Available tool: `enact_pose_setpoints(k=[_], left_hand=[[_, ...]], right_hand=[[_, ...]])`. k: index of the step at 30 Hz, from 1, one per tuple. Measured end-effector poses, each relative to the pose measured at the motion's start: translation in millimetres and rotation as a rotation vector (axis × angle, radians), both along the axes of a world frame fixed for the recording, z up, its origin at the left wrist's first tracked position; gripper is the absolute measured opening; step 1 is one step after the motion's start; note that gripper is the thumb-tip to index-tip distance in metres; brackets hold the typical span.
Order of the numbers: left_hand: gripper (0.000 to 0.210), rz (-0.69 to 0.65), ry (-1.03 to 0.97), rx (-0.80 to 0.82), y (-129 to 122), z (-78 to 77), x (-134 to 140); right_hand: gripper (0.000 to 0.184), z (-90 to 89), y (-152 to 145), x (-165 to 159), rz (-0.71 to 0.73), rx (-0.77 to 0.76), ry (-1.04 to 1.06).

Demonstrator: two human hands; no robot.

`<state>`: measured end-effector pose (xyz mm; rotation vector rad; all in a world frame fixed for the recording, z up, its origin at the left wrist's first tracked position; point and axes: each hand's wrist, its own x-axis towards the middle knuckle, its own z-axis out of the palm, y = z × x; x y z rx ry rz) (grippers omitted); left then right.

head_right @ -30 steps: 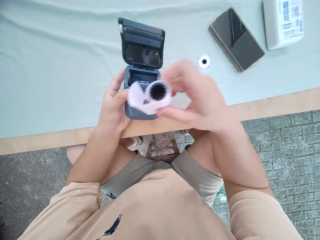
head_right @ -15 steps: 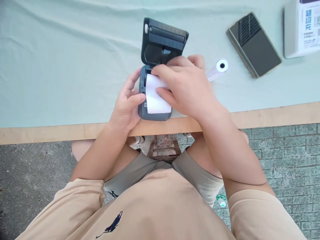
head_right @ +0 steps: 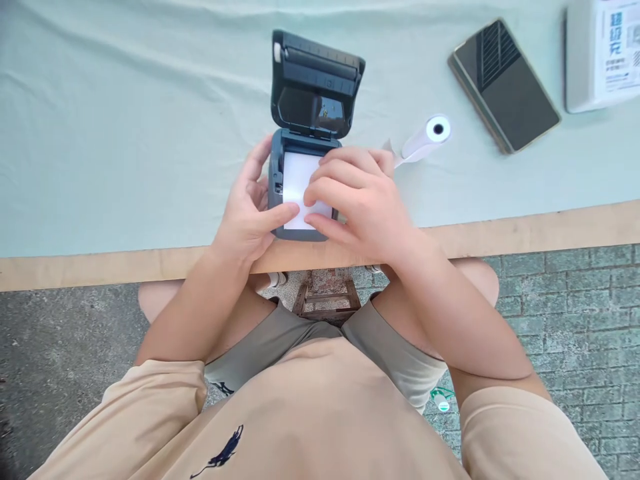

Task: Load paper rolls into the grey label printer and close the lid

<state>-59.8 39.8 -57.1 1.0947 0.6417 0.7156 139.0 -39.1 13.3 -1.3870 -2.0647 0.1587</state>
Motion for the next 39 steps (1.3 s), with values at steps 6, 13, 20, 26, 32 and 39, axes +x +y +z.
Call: enact_pose_setpoints(k=[6,13,20,26,32,39], left_hand=[[0.116,0.090,0.057,-0.050,-6.2,15.6,1.6],[0.115,0.082,0.053,-0.067,-6.8,17.1,-0.9],[0.111,0.089,-0.015,-0.072,-7.8,14.8,-0.6],[0.089,0.139,-0.008,-0.119,-9.0,16.9,6.0],[0.070,0.215,-0.060,-0.099,-7.3,18.4,10.5],[0.078,0.162,-0.039,-0.021,8.1,-1.6,8.4]], right_hand=[[0.043,10.3,16.4,3.6,-0.256,-0.060,0.373],[0.032,-1.1,11.4,-11.8,-0.191,-0.162,0.559],[0.058,-22.7,19.4,-7.8,-0.186,-0.464,0.604],[0.070,-27.6,22.7,-5.9,-0.151,-0.486,0.680],[0.057,-29.0,21.2,-7.9,-0.159,-0.427,0.588],[0.048,-18.9,16.6,-9.0,-0.140,-0.307,0.421]])
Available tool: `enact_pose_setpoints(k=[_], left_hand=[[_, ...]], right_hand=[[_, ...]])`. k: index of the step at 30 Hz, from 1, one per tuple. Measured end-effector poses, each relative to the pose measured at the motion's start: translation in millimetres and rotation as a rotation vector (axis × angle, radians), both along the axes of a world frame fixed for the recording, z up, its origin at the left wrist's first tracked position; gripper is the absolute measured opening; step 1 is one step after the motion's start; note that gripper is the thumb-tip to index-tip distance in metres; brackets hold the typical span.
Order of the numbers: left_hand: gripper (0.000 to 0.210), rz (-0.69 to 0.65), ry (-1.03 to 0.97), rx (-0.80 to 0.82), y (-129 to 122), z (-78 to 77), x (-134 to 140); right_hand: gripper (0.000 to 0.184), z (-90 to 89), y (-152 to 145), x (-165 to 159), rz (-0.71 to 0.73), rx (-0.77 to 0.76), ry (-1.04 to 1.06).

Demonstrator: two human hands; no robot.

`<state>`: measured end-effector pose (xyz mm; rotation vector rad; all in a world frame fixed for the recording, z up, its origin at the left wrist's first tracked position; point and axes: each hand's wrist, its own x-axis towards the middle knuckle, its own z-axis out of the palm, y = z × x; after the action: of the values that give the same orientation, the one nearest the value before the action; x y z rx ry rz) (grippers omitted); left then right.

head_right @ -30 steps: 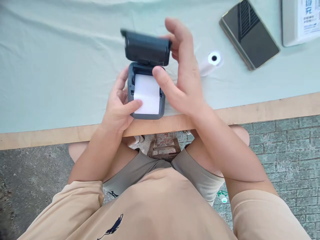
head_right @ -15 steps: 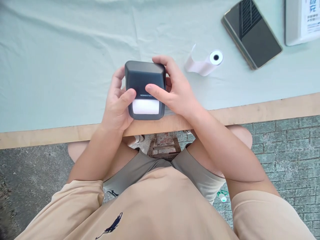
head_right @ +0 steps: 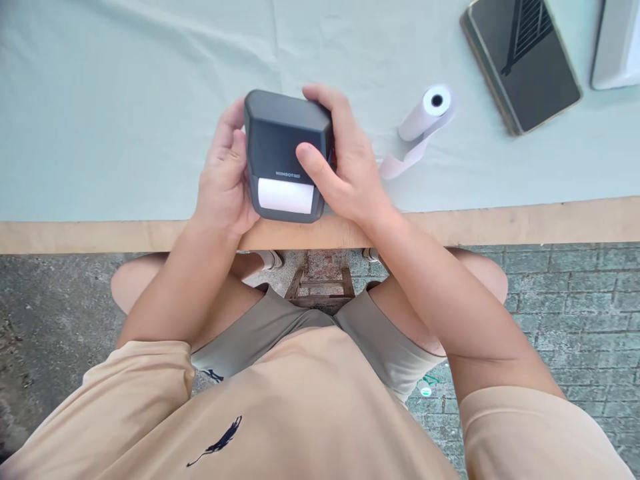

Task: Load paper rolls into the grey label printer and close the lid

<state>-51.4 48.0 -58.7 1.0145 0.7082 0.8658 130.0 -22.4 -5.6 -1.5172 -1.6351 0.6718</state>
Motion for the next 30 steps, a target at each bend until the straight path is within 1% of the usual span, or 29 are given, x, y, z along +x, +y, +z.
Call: enact_pose_setpoints(k=[2,4,8,10,13,15,18,21,22,23,24,26,28,30], left_hand=[[0.082,-0.043,-0.040,0.027,6.2,-7.0,-0.8],[0.078,-0.067,-0.071,0.049,11.3,-12.4,-0.7],[0.065,-0.117,-0.170,0.110,15.8,-17.6,1.1],[0.062,-0.123,-0.180,0.136,16.0,-19.9,1.9],[0.070,-0.104,-0.108,0.169,17.4,-25.5,2.5],[0.082,-0.091,-0.064,0.172,19.9,-28.8,2.1],[0.089,-0.077,-0.026,0.137,23.7,-27.3,0.1],[0.082,-0.039,-0.035,0.129,18.1,-15.0,-0.7],[0.082,-0.029,-0.043,0.136,11.5,-8.6,0.5],[0.087,-0.037,-0.058,0.146,1.8,-1.4,2.9],[0.092,-0.022,-0.059,0.163,-11.0,6.6,6.3],[0.095,0.068,-0.060,0.146,-43.7,23.8,16.2],[0.097,0.144,-0.067,0.095,-77.4,40.1,27.1],[0.096,0.204,-0.068,0.022,-99.6,52.1,34.3]], right_hand=[[0.047,2.8,-0.8,-0.4,-0.015,-0.012,-0.083],[0.046,4.4,-1.0,-0.3,-0.017,-0.026,-0.133],[0.046,4.5,-0.9,1.0,0.028,0.089,-0.038],[0.045,4.5,-1.1,1.3,0.032,0.119,-0.017],[0.047,5.4,-1.2,1.4,0.021,0.077,-0.058],[0.048,6.0,-0.8,2.2,0.019,0.013,-0.095],[0.050,6.9,-0.1,4.5,0.031,-0.036,-0.105],[0.048,7.3,0.2,7.3,0.070,-0.008,-0.091],[0.047,6.9,0.5,8.1,0.083,0.012,-0.088],[0.046,6.0,0.9,8.9,0.100,0.032,-0.078],[0.045,4.7,1.6,9.7,0.118,0.055,-0.059],[0.045,0.7,3.6,11.1,0.156,0.118,0.003],[0.047,-4.0,6.0,12.2,0.174,0.174,0.061],[0.050,-7.9,8.4,13.1,0.161,0.178,0.055]])
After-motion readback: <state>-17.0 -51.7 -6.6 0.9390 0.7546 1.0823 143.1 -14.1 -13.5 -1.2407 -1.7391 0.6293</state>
